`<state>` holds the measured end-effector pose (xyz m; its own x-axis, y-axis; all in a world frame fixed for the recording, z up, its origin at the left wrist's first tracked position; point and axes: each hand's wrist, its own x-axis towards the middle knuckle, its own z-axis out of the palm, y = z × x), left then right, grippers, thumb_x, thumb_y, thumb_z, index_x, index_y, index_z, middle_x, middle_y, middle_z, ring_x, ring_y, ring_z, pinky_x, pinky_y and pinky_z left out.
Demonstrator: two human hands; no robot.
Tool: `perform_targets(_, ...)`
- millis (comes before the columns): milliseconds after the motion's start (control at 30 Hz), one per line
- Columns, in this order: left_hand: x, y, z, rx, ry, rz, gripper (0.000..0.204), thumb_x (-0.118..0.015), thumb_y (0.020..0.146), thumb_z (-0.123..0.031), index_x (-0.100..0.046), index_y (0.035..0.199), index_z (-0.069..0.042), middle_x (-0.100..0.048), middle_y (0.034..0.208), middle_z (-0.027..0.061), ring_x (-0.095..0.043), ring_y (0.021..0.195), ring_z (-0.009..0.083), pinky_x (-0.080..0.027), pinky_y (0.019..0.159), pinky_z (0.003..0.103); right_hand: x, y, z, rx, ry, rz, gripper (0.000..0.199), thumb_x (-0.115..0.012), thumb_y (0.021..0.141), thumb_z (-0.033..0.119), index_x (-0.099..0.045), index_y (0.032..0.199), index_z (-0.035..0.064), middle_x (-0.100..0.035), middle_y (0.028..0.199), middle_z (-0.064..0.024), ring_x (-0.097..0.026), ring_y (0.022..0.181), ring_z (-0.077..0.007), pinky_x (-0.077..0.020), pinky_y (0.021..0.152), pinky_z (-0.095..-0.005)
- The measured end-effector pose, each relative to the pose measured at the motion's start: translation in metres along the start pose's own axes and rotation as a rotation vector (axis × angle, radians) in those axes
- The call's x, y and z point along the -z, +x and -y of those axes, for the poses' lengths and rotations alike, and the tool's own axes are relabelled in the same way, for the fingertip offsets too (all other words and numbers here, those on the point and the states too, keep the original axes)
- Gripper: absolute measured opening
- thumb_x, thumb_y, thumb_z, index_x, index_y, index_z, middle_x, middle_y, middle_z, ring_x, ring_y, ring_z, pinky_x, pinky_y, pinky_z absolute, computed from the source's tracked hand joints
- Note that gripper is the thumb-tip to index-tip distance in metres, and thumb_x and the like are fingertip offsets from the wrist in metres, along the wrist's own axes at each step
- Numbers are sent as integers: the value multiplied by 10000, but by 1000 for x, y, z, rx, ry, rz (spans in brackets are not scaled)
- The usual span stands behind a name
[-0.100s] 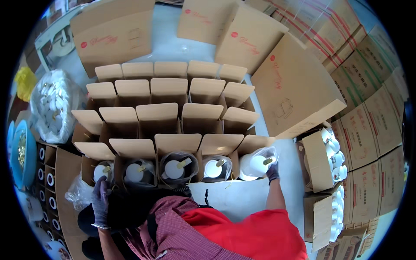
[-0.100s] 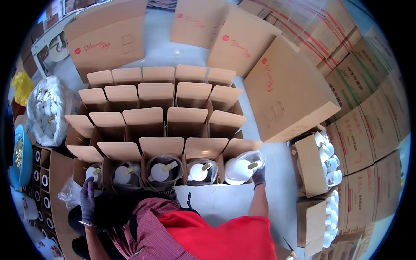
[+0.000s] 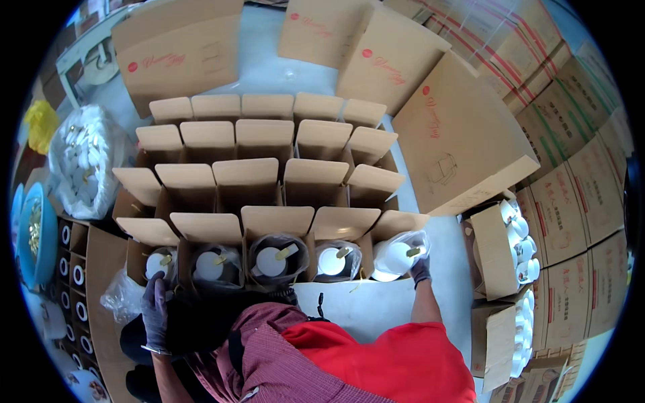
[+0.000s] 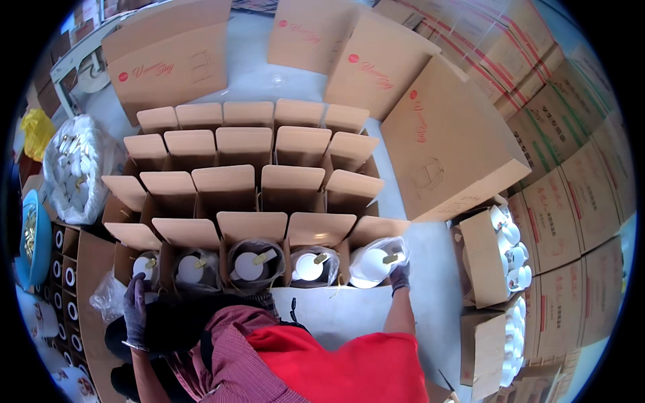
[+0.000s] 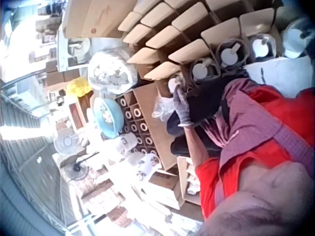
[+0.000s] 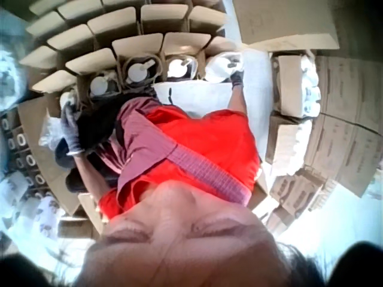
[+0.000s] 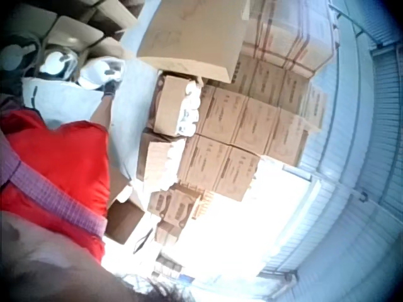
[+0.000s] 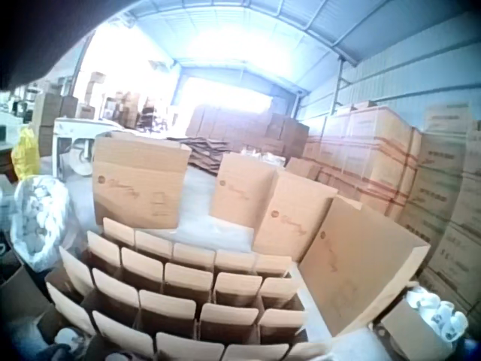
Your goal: The person places white plastic rings onto the necks of brown ceramic jars arranged in a cardboard box. They then pick up white ceramic cups and place them into the box. Finally, they attach gold-colored handles to white ceramic pitchers and place the finished pitchers into a box.
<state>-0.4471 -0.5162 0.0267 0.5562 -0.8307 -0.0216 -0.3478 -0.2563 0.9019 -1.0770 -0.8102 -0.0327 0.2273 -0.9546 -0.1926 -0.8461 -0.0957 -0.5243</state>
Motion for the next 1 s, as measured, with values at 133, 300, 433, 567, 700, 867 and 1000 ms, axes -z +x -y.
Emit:
perform_targets(133,14,-30,4,-13,-16,-166,372,-461,1056,-229,-605,1276,34,-697,1144,147,-649,1061,237,-481,968,341,-78,54,26,117,-192,51,470,-631,910,183,-532,1340,20,-544,1348,-116,-530,1228,-253,-422,1062,-347)
perform_targets(300,22,-55,-35,116,-133,-253,306,-543,1021,-214,-645,1271,-69,-698,899,40,-594,698,107,-494,648,268,-103,85,30,183,-263,73,444,-628,908,180,-544,1312,16,-559,1314,-128,-544,1198,-265,-435,1042,-350)
perform_targets(433,21,-62,-11,-94,-256,-358,320,-509,1046,-235,-638,1260,-34,-700,943,10,-600,805,77,-492,727,232,-115,138,59,232,-359,121,424,-626,907,178,-554,1290,13,-572,1286,-137,-556,1174,-274,-445,1027,-353)
perform_targets(567,19,-79,-12,-77,-304,-434,297,-505,1045,-205,-651,1223,-17,-701,956,-2,-536,733,58,-472,675,236,-121,171,90,265,-445,160,404,-624,905,176,-564,1268,10,-585,1259,-146,-568,1151,-284,-456,1011,-356)
perform_targets(700,33,-124,-21,-207,-110,-749,273,-508,1033,-161,-653,1198,1,-707,1002,50,-631,895,112,-504,836,253,-122,198,106,256,-518,175,384,-622,904,174,-573,1246,7,-597,1231,-155,-579,1127,-293,-466,995,-359)
perform_targets(867,115,-280,48,255,637,-1434,234,-597,939,-75,-638,1160,-9,-692,1024,169,-654,984,321,-506,884,400,-112,209,135,245,-642,189,360,-619,902,171,-585,1218,3,-613,1197,-166,-594,1097,-305,-479,976,-362)
perform_targets(1000,92,-509,183,1353,955,-1353,509,-733,794,-387,-642,1123,-10,-670,994,216,-622,958,401,-488,849,478,-106,218,188,337,-799,220,342,-617,900,169,-595,1196,0,-625,1169,-175,-605,1073,-314,-489,960,-365)
